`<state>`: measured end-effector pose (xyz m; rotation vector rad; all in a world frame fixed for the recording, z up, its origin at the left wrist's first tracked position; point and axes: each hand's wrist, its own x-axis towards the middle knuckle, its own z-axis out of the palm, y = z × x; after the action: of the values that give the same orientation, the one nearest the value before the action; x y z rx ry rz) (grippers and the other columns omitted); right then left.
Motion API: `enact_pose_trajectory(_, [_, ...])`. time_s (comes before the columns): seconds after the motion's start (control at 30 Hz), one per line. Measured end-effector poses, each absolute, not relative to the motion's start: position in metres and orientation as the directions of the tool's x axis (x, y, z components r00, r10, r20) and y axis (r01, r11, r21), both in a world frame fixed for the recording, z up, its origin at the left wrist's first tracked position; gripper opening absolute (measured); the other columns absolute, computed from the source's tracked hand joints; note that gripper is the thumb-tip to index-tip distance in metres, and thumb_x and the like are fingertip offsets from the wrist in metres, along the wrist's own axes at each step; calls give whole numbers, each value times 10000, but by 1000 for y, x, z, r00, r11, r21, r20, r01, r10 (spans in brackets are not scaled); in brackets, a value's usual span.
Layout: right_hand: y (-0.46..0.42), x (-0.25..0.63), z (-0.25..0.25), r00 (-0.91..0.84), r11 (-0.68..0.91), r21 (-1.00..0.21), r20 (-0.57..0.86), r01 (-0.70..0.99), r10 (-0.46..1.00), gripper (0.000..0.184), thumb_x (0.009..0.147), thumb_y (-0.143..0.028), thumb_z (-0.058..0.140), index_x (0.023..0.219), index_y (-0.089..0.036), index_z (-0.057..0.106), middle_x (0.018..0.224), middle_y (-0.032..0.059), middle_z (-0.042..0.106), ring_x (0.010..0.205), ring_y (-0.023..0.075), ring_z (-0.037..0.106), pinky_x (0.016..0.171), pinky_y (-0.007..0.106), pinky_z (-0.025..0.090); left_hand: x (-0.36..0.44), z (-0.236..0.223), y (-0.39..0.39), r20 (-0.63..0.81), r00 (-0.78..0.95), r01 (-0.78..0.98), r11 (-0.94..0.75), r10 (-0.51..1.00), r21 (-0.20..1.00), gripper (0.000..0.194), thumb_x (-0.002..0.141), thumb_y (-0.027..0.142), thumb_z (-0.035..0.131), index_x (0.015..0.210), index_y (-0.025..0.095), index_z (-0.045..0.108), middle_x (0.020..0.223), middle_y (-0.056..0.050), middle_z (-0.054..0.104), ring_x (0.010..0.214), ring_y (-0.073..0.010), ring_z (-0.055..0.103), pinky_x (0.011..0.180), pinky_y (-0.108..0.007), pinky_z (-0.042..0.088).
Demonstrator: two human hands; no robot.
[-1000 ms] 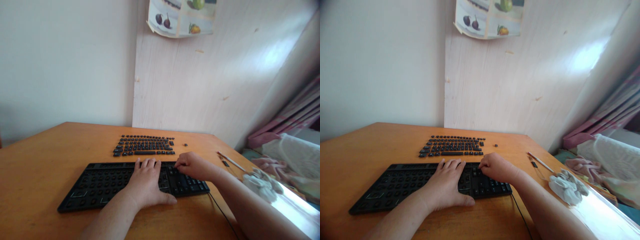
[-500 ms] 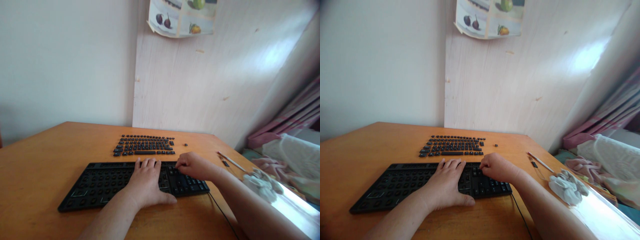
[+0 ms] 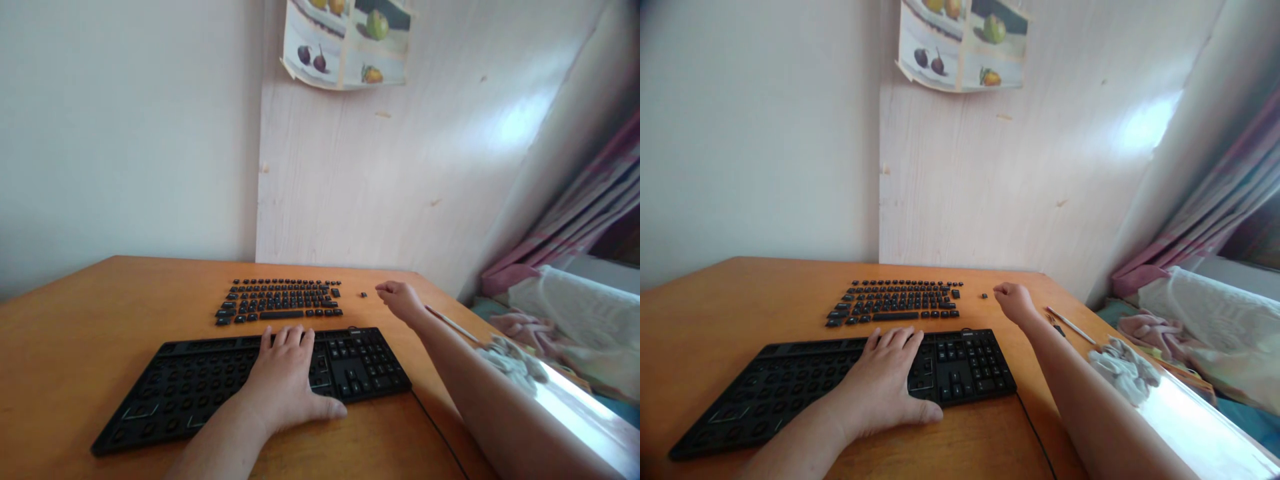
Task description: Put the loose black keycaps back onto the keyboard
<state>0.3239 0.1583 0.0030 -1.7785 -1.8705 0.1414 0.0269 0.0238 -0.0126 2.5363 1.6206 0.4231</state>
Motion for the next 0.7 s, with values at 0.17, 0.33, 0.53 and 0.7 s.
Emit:
enact_pose_trajectory(0.17, [185,330,-17,16,97,-381,282,919,959,336,783,-204,484,1017,-132,714,1045,112,697,956,228,622,803,299,455,27,-14,25,176,387,875,-420,905,240,1230,437,920,423,1405,166,347,1423,-177,390,1314,-397,302,1102,-570,63])
enact_pose_trajectory(0.33, [208,327,-28,-15,95,-337,233,937,972,394,785,-184,484,1123,-117,675,1148,130,660,1051,237,595,883,303,435,26,-13,24,169,387,877,-418,906,235,1244,429,927,420,1406,160,353,1421,-178,389,1314,-401,296,1101,-575,71])
enact_pose_trajectory(0.53, [219,323,-28,-45,102,-286,198,953,979,381,803,-237,512,1137,-149,673,1152,109,661,1066,230,583,899,295,422,27,-12,24,159,380,880,-409,911,240,1240,422,917,442,1405,165,359,1423,-171,387,1318,-406,286,1104,-572,69])
enact_pose_trajectory(0.7, [222,323,-27,-73,119,-269,175,956,982,291,787,-234,528,990,-190,731,1062,71,699,978,205,609,830,272,435,27,-11,23,160,383,877,-412,910,248,1235,426,908,450,1406,163,355,1423,-169,389,1319,-409,284,1104,-572,71])
